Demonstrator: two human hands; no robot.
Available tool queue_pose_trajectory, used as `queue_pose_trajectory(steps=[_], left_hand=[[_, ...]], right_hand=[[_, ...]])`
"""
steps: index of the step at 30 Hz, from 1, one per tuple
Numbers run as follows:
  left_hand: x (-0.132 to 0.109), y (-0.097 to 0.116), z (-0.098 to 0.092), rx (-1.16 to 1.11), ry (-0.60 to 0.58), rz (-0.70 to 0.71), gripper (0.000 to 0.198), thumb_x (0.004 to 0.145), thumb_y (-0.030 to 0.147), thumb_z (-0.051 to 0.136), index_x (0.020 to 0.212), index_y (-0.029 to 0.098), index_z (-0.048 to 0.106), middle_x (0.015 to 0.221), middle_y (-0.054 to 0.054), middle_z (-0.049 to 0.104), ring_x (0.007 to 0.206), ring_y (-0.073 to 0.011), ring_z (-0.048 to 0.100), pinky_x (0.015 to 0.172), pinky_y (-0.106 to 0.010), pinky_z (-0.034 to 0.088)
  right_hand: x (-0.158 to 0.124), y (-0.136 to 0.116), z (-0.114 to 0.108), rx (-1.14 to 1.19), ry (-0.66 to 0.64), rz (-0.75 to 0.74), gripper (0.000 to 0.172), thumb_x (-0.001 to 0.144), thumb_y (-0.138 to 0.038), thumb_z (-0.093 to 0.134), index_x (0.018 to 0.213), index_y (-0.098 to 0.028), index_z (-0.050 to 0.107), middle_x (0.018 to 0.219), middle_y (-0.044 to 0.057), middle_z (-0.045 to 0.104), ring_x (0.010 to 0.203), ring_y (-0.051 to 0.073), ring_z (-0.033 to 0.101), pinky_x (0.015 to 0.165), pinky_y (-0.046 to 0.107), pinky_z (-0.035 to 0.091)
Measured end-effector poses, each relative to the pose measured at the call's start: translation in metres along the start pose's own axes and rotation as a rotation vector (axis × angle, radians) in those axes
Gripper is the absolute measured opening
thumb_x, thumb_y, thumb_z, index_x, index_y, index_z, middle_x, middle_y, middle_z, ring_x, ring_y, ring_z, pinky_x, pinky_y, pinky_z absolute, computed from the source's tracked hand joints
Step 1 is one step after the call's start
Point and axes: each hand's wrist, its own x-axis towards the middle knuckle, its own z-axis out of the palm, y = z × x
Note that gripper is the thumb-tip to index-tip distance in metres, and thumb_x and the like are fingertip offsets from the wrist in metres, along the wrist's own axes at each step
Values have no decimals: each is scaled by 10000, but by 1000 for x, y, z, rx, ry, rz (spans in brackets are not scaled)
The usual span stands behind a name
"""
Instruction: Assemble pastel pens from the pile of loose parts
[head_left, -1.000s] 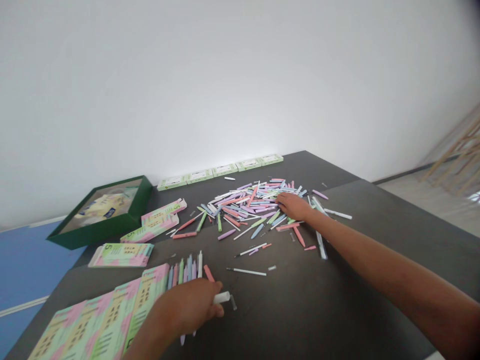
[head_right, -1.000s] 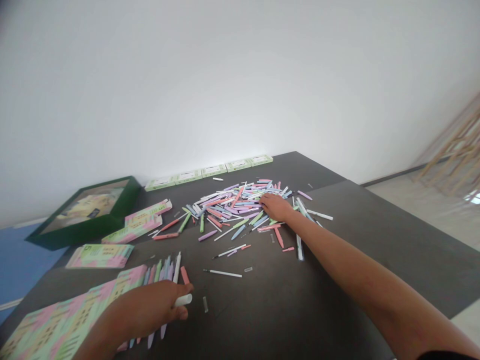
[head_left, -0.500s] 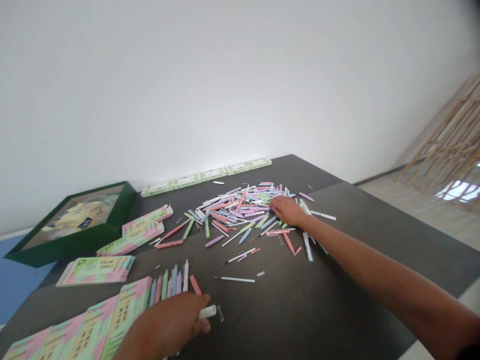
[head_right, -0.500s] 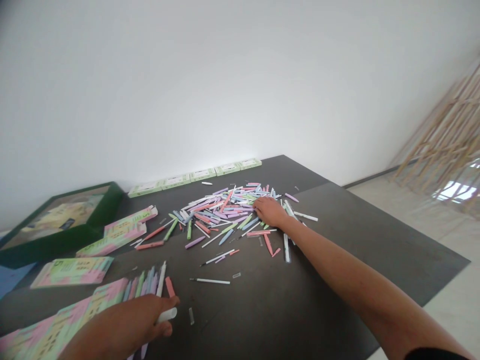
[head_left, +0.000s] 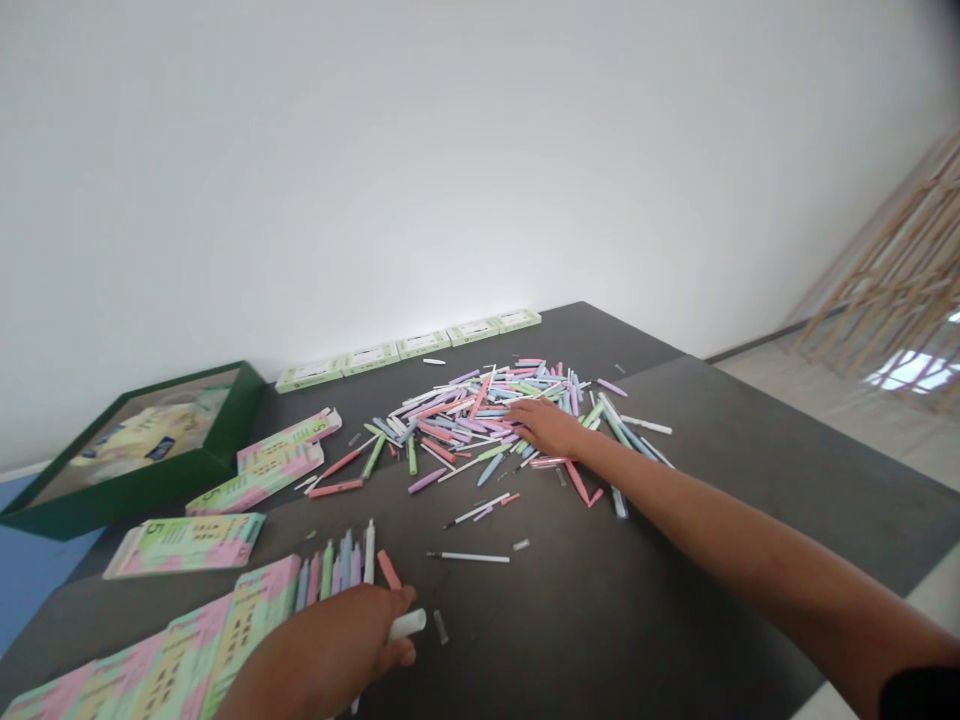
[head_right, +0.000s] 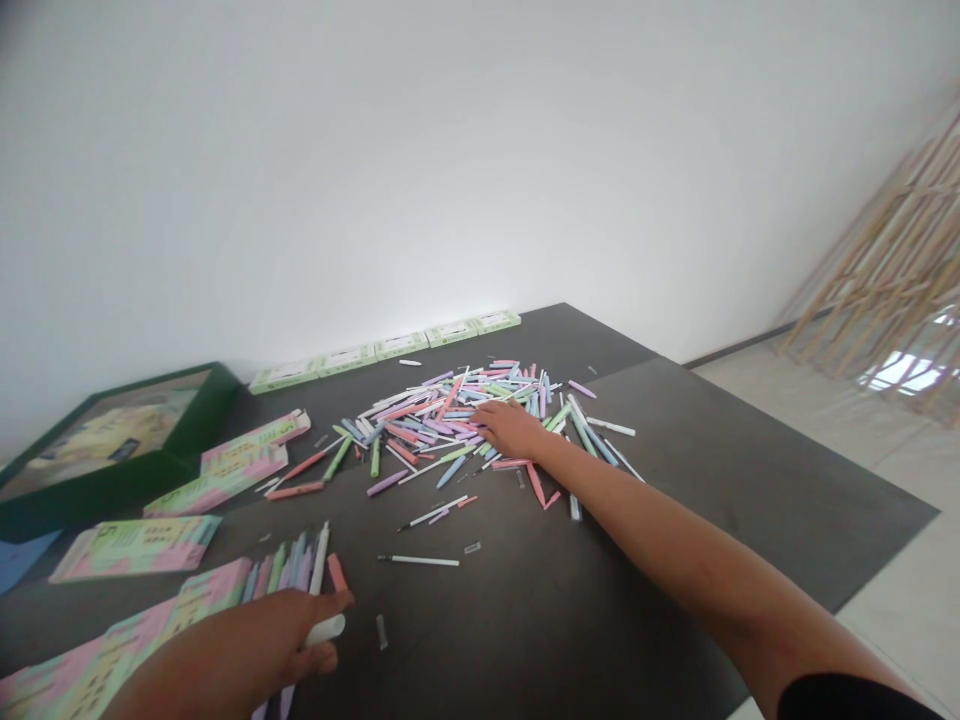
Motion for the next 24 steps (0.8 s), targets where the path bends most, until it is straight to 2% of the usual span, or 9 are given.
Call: queue_pose_trajectory(steps=[10, 17, 20, 24], left_hand=[[-1, 2, 2, 7, -3, 1, 494, 765, 326, 530, 1253, 257, 562, 1164, -82, 651, 1042, -300, 600, 868, -412, 454], [-1, 7, 0, 11, -28, -45, 515, 762, 326, 524, 1271, 257, 548, 1197, -89, 633, 1061, -304, 591, 877, -413, 448], [1, 6, 2, 11, -29, -25, 502, 761, 336, 519, 1256, 260, 561, 1151, -102, 657, 1017, -313, 614, 849, -421, 462], [5, 5, 4, 16, -31, -15, 494, 747, 341, 537, 1235, 275, 579, 1143, -98, 662, 1008, -317, 619, 842, -426, 466]], right_hand=[[-25, 28, -9, 29, 35, 67, 257, 887, -219, 431, 1072, -196, 608, 1234, 112, 539, 1198, 241, 444, 978, 402, 324], [-33, 29, -15, 34, 65, 121, 194, 853, -165, 428, 920, -166, 611, 967, 84, 614, 968, 211, 540, 880, 344, 381], [-28, 22, -16, 27, 102, 158, 214, 865, -175, 415, 983, -158, 593, 1007, 98, 615, 987, 223, 534, 910, 371, 356], [-7, 4, -13, 29, 113, 129, 301, 886, -260, 438, 1164, -195, 534, 1193, 95, 574, 1115, 232, 491, 957, 383, 327]])
